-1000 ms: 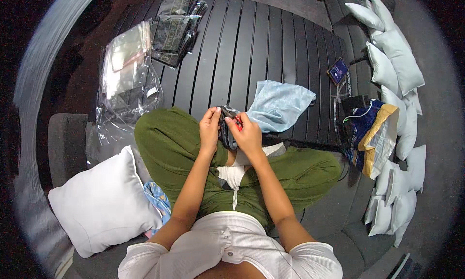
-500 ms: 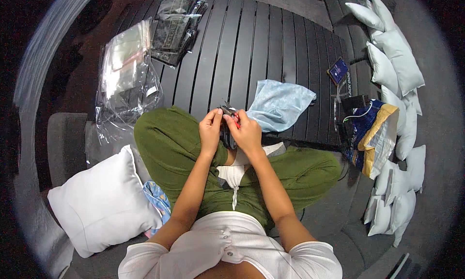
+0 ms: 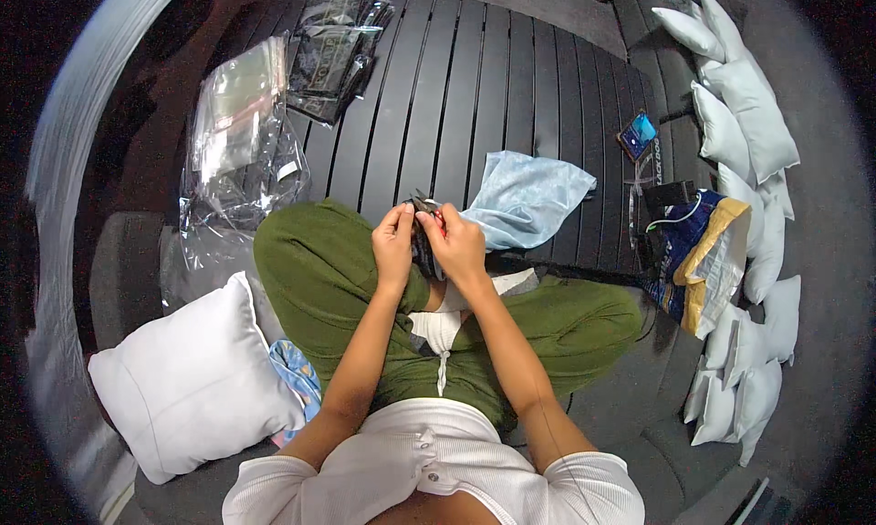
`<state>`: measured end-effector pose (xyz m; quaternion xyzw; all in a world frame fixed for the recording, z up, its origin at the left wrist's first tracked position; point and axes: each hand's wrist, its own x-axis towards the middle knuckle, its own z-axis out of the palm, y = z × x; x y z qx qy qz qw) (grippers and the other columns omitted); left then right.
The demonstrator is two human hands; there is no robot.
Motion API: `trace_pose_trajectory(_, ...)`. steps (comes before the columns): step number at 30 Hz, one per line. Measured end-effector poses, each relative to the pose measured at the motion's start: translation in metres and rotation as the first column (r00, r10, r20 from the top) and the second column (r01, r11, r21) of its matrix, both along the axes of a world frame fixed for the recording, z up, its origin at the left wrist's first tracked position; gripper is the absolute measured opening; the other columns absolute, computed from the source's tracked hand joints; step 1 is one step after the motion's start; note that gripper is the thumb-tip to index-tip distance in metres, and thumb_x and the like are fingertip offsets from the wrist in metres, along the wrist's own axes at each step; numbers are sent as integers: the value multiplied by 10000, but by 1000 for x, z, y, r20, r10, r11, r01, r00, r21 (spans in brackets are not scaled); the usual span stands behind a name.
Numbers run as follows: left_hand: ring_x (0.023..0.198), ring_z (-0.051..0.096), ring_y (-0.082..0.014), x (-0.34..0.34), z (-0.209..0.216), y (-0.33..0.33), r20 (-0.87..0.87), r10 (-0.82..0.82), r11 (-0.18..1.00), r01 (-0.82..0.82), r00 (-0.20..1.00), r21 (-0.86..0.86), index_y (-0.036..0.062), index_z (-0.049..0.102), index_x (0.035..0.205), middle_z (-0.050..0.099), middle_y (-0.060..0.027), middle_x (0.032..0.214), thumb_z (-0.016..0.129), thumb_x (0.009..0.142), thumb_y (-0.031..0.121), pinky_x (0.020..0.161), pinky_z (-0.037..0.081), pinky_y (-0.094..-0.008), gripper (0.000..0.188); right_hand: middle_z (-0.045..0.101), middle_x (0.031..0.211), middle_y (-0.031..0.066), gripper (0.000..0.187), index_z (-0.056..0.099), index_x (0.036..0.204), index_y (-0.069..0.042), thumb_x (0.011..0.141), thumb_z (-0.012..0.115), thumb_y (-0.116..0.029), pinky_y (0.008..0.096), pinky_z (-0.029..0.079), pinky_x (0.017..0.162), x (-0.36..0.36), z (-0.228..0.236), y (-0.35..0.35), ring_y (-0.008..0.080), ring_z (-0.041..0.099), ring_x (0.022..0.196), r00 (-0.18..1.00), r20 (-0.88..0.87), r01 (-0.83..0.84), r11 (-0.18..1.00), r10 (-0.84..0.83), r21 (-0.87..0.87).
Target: Trimming loose threads from fabric pieces using scissors.
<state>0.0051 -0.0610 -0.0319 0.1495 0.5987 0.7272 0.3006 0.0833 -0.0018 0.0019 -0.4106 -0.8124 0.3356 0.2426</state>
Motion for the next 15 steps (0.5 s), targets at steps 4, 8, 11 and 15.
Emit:
trace_pose_trajectory(4, 578, 419, -10, 0, 4, 1, 44, 22, 999, -23, 999, 27, -35, 598, 865, 524, 51, 687, 535, 857, 148, 504, 349, -163, 194, 490, 496, 144, 332, 453, 640, -26, 822, 557, -284, 381, 356, 405, -2, -3, 0, 324, 505, 446, 1000, -2, 4, 1000, -4, -1)
trace_pose_trajectory(8, 531, 370, 2, -2, 7, 0, 81, 33, 999, -33, 996, 6, -8, 602, 846, 487, 76, 634, 529, 861, 152, 461, 294, -155, 176, 481, 498, 143, 313, 464, 646, -22, 837, 539, -258, 358, 348, 411, -3, -2, 0, 292, 497, 441, 999, -24, 29, 998, -31, -59)
trace_pose_trajectory(11, 504, 337, 11, -3, 4, 2, 155, 47, 998, -52, 987, 27, 20, 600, 824, 461, 87, 604, 520, 867, 161, 438, 259, -154, 168, 446, 492, 85, 307, 457, 661, -21, 852, 523, -251, 304, 327, 416, 0, -2, 3, 180, 441, 432, 987, -132, 73, 987, -93, -146)
trace_pose_trajectory(15, 611, 405, -1, -3, 9, 1, 263, -17, 997, -4, 965, 80, -25, 571, 821, 503, 61, 672, 477, 891, 171, 542, 348, -161, 229, 332, 507, -41, 308, 388, 661, -81, 884, 473, -275, 210, 244, 398, 21, -11, 17, 40, 299, 447, 924, -294, 114, 908, -246, -403)
